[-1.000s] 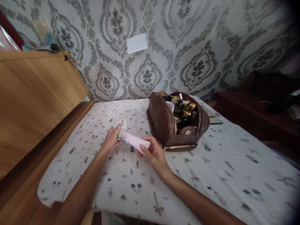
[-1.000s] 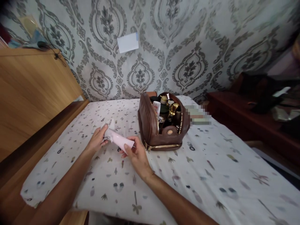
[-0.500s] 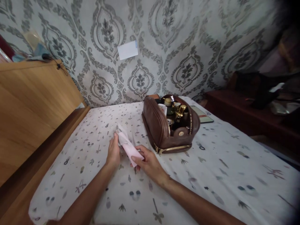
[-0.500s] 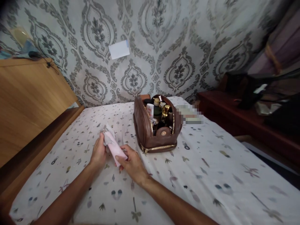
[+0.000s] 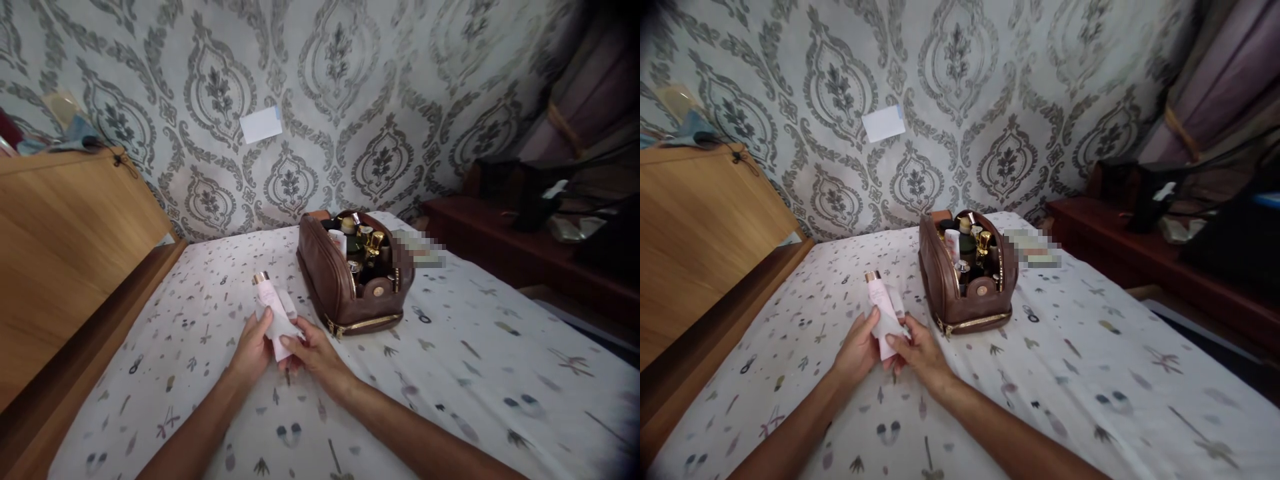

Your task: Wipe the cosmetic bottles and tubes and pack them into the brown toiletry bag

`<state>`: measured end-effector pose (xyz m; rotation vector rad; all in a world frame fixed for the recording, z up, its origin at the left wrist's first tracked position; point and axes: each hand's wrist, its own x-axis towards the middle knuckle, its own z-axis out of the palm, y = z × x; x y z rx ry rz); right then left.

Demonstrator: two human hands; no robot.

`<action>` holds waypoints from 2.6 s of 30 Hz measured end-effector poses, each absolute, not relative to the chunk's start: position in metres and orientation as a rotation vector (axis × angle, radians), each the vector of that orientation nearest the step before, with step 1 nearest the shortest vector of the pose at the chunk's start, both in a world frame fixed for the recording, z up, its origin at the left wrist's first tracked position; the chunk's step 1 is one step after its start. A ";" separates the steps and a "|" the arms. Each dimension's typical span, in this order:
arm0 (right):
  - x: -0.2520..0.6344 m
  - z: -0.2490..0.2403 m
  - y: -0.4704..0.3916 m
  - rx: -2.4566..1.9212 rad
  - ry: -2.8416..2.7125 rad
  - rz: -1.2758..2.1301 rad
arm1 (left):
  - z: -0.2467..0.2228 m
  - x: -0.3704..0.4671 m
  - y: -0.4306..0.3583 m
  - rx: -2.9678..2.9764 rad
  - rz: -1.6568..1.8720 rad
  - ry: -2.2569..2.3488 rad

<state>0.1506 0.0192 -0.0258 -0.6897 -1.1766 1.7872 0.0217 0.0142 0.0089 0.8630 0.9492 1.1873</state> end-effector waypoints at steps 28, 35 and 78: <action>0.164 -0.010 0.027 -0.896 -1.280 1.188 | 0.008 0.000 0.008 2.025 0.917 1.371; 0.166 0.001 0.024 -0.868 -1.092 1.111 | 0.030 -0.046 0.013 2.249 0.695 1.427; 0.272 0.027 -0.016 -0.744 -1.212 0.849 | 0.088 0.086 0.055 1.320 1.401 1.015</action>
